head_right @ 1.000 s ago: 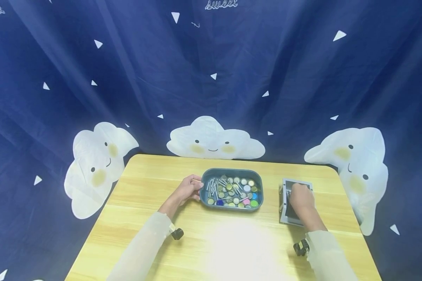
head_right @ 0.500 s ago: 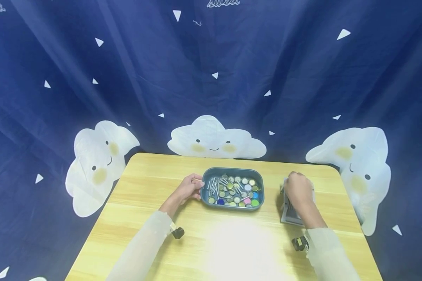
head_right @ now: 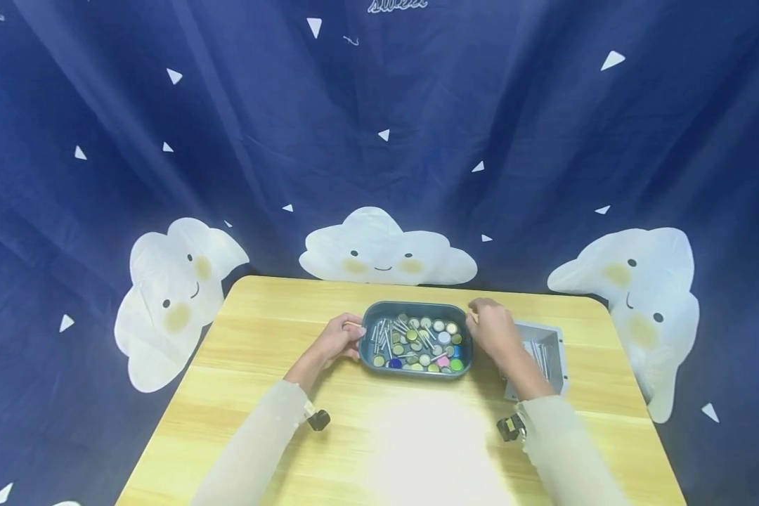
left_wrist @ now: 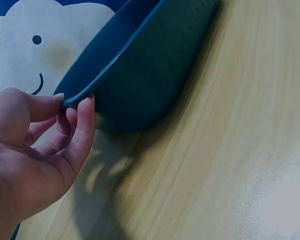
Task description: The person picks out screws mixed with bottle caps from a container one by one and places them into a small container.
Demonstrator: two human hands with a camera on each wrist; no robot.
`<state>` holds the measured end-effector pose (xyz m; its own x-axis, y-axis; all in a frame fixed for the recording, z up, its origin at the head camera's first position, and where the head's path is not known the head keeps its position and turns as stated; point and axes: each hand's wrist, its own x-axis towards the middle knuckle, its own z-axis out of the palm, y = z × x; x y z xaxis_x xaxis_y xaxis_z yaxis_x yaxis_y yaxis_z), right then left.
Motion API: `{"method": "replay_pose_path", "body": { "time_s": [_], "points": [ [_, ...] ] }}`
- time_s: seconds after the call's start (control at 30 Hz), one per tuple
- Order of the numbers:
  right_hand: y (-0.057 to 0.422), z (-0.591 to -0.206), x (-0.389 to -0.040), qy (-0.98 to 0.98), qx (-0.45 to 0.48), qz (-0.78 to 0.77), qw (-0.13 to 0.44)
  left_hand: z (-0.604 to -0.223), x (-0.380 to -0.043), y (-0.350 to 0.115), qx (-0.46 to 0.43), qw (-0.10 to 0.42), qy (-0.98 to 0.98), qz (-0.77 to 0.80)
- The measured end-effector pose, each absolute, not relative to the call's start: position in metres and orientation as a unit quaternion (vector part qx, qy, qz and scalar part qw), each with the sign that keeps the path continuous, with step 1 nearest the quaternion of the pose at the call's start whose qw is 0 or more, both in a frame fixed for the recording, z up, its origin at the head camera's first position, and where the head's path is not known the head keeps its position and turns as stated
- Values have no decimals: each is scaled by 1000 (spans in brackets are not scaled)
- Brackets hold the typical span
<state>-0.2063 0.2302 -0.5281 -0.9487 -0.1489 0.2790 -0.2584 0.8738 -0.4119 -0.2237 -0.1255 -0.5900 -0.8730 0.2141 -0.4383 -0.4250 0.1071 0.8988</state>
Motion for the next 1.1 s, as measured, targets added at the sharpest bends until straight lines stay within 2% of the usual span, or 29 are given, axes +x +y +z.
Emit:
{"method": "replay_pose_path", "body": {
  "time_s": [0.13, 0.37, 0.57, 0.83, 1.1],
  "points": [
    [212, -534, -211, -959, 125, 237, 90, -590, -224, -126, -78, 239, 704, 665],
    [186, -546, -219, -960, 123, 252, -8, -591, -225, -125, -82, 239, 700, 667],
    [169, -558, -227, -963, 138, 223, -68, -593, -225, -125, -86, 237, 700, 668],
    [157, -571, -228, -959, 150, 216, -110, -593, -222, -125, -80, 235, 698, 672],
    [153, -582, -230, -959, 162, 205, -106, -592, -225, -125, -85, 234, 695, 675]
  ]
}}
